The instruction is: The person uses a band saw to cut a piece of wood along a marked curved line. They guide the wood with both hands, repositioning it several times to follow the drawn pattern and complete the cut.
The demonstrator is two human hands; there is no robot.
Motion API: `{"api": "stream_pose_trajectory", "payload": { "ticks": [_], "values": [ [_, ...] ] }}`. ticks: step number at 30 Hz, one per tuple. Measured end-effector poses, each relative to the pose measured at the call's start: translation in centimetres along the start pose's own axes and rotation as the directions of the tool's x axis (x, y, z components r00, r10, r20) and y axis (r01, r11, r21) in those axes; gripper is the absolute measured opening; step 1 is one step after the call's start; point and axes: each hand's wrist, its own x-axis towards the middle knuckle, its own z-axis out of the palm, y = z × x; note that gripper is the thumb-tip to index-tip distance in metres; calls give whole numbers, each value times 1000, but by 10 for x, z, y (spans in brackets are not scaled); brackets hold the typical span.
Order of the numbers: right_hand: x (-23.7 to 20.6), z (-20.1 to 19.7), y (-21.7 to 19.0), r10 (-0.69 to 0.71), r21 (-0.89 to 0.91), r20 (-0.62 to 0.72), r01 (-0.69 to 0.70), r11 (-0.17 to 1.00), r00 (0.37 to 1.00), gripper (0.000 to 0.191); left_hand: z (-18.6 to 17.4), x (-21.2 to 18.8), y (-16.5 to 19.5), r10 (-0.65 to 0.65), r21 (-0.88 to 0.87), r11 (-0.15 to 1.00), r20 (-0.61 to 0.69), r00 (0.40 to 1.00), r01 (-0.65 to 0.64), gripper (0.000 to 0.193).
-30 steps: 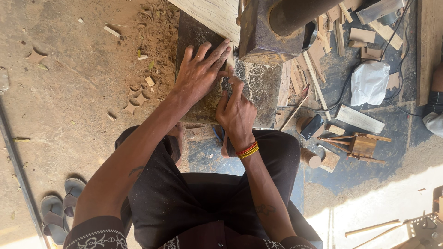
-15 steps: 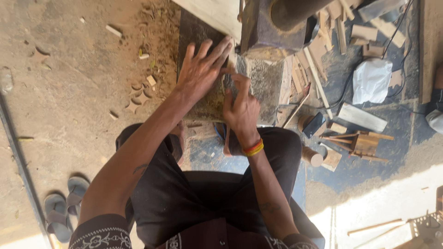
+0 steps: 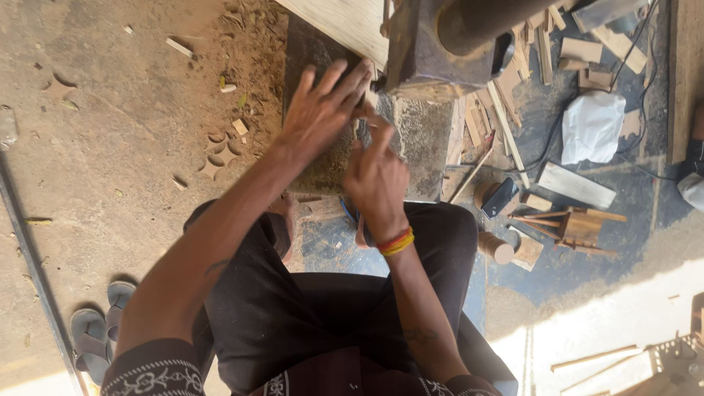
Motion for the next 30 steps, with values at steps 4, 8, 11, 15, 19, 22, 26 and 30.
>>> {"api": "stream_pose_trajectory", "payload": {
  "ticks": [4,8,11,15,19,22,26,30],
  "values": [
    [0,2,-12,6,-44,-17,-7,999,1000,50,-9,9,-13,69,-2,998,-64,996,-69,44],
    [-3,0,-17,-31,-15,-90,30,999,995,52,-11,16,-31,151,-216,963,-60,987,-160,47],
    [-3,4,-20,60,-26,-10,-60,998,998,49,-10,16,-37,153,-255,952,-82,985,-170,52],
    [-6,10,-24,51,-34,-67,-54,998,996,46,-6,20,-38,229,-165,957,-66,971,-237,47],
    [-7,11,-23,8,-25,-109,-11,1000,994,55,-5,22,-37,255,-221,939,-72,964,-264,49],
    [-5,11,-21,-37,-30,-159,32,999,987,59,-5,23,-36,257,-169,953,17,966,-250,30],
    [-5,14,-21,6,-32,-109,-10,999,994,43,-7,22,-34,247,-192,951,2,969,-242,29],
    [-6,18,-26,89,48,-98,-84,995,991,26,-8,22,-33,233,-204,949,-62,970,-241,37]
  ]
}}
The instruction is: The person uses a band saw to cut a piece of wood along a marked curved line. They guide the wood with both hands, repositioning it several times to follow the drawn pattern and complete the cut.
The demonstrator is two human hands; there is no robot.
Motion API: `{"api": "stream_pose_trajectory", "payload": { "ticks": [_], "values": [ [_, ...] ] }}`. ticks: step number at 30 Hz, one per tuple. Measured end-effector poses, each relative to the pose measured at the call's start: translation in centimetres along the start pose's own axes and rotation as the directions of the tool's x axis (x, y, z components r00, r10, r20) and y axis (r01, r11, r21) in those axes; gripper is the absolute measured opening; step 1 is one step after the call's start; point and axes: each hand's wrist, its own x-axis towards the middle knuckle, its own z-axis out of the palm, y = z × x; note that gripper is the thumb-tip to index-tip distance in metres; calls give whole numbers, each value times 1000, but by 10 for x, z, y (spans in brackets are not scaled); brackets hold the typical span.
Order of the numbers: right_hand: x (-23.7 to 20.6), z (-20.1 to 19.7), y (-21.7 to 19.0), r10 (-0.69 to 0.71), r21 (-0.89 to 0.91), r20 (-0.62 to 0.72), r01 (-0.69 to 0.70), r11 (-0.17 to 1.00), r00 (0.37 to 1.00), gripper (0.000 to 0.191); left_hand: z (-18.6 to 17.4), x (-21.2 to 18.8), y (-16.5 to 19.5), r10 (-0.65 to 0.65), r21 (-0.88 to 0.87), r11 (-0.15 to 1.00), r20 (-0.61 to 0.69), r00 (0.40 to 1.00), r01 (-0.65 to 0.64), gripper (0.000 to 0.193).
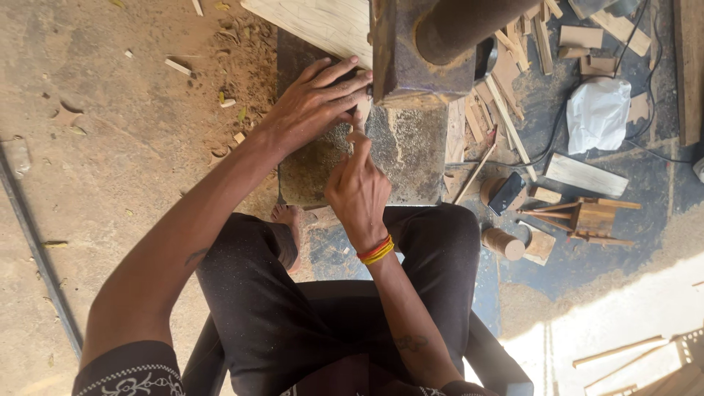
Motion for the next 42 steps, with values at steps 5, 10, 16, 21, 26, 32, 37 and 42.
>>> {"api": "stream_pose_trajectory", "payload": {
  "ticks": [5,10,16,21,26,32,37,42],
  "values": [
    [1,-1,-10,-87,58,-104,93,994,991,30,1,2,-2,-2,18,1000,26,1000,1,34],
    [9,0,-25,4,33,-36,-3,999,999,33,1,1,0,-42,-52,998,25,999,43,35],
    [10,-4,-31,74,47,-25,-73,996,997,35,4,0,3,-90,-10,996,75,993,91,30],
    [8,-2,-25,50,29,-68,-48,998,996,32,10,-2,5,-93,45,995,2,996,93,33],
    [6,0,-21,64,40,-58,-61,997,996,33,14,-2,9,-103,85,991,-21,994,105,36],
    [4,-3,-19,26,25,-82,-24,999,996,34,12,-4,13,-135,9,991,32,990,135,31],
    [5,-1,-18,64,8,-57,-64,998,996,33,14,-6,14,-140,38,989,-63,988,142,36],
    [5,-1,-20,43,5,-86,-43,999,995,35,19,-8,18,-175,38,983,-55,983,177,34]
  ]
}}
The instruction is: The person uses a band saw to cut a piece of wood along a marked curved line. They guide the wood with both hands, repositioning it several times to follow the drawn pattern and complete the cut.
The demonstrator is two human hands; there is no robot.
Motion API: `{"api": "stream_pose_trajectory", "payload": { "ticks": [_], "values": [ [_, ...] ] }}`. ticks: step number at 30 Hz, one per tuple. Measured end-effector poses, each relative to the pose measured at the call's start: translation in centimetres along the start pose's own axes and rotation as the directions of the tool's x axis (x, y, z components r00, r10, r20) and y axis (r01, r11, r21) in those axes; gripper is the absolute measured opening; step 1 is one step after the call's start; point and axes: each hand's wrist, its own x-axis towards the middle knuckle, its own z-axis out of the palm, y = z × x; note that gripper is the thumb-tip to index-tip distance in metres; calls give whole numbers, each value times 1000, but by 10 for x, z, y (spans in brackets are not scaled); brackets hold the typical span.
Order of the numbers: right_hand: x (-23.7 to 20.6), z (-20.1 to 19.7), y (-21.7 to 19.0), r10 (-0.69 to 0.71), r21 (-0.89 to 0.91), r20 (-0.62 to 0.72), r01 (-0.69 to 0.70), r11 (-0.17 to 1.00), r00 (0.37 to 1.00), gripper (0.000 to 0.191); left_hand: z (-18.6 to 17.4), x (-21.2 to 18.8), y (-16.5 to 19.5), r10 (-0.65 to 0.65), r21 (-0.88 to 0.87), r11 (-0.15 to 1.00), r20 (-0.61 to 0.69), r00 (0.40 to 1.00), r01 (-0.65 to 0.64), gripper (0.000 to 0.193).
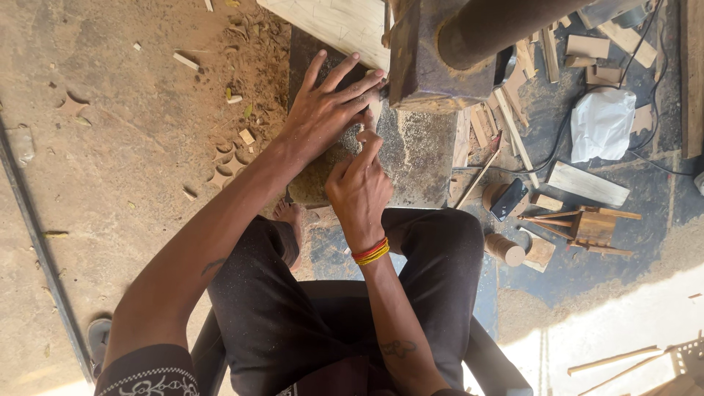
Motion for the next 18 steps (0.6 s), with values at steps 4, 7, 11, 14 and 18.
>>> {"api": "stream_pose_trajectory", "payload": {
  "ticks": [4,7,11,14,18],
  "values": [
    [3,-1,-1,-7,9,-5,7,1000,1000,34,2,1,0,-5,11,1000,-3,1000,5,34],
    [3,0,-1,-46,16,-42,46,999,998,36,2,1,1,-22,13,1000,8,1000,22,38],
    [1,3,3,55,7,51,-55,998,997,35,0,-2,3,-8,108,994,-9,1000,9,39],
    [1,7,6,46,9,41,-46,999,998,34,0,-2,4,-17,131,991,4,1000,16,41],
    [1,8,6,124,-3,94,-125,992,988,36,0,-1,4,-30,86,996,8,1000,29,42]
  ]
}}
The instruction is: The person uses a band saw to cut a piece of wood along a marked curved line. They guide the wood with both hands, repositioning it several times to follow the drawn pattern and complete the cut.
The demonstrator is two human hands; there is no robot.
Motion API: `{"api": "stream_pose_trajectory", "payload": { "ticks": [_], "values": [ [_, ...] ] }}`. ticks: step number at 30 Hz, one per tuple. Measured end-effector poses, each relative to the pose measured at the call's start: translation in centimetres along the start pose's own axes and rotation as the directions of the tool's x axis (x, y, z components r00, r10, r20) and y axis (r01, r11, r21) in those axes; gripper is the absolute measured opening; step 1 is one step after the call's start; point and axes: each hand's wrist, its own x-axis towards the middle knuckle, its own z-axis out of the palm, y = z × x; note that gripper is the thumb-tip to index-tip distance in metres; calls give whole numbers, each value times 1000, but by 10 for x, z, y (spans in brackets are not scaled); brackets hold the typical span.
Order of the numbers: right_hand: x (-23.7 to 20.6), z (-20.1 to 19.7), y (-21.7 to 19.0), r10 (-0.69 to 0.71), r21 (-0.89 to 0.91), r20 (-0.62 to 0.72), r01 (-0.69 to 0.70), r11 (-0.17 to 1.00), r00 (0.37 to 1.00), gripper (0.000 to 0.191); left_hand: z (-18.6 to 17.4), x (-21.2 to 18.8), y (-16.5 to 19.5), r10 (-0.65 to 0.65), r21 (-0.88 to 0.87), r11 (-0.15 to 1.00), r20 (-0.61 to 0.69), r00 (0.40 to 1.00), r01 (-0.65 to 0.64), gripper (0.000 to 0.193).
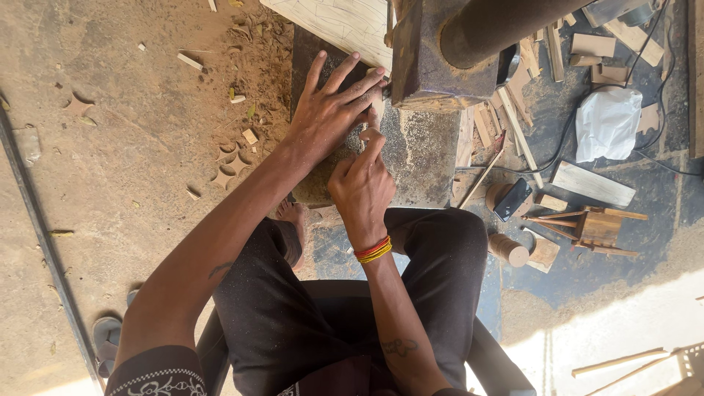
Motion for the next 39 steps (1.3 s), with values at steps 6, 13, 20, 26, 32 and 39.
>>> {"api": "stream_pose_trajectory", "payload": {
  "ticks": [6,13,20,26,32,39],
  "values": [
    [2,-4,-3,-165,-1,-135,166,986,977,36,1,-1,2,-23,0,1000,5,1000,23,51],
    [3,-4,-3,-137,13,-111,140,990,984,37,4,-1,4,-46,27,999,-8,999,46,55],
    [4,-2,0,-70,18,-50,71,997,996,38,9,-1,4,-53,69,996,12,999,52,56],
    [5,0,3,-68,10,-40,69,998,997,41,11,-2,6,-78,39,996,20,997,77,55],
    [5,1,3,-117,6,-90,118,993,989,40,8,-2,7,-90,-4,996,23,996,90,56],
    [7,-3,-1,-121,14,-88,123,992,989,44,2,0,9,-98,20,995,31,995,97,56]
  ]
}}
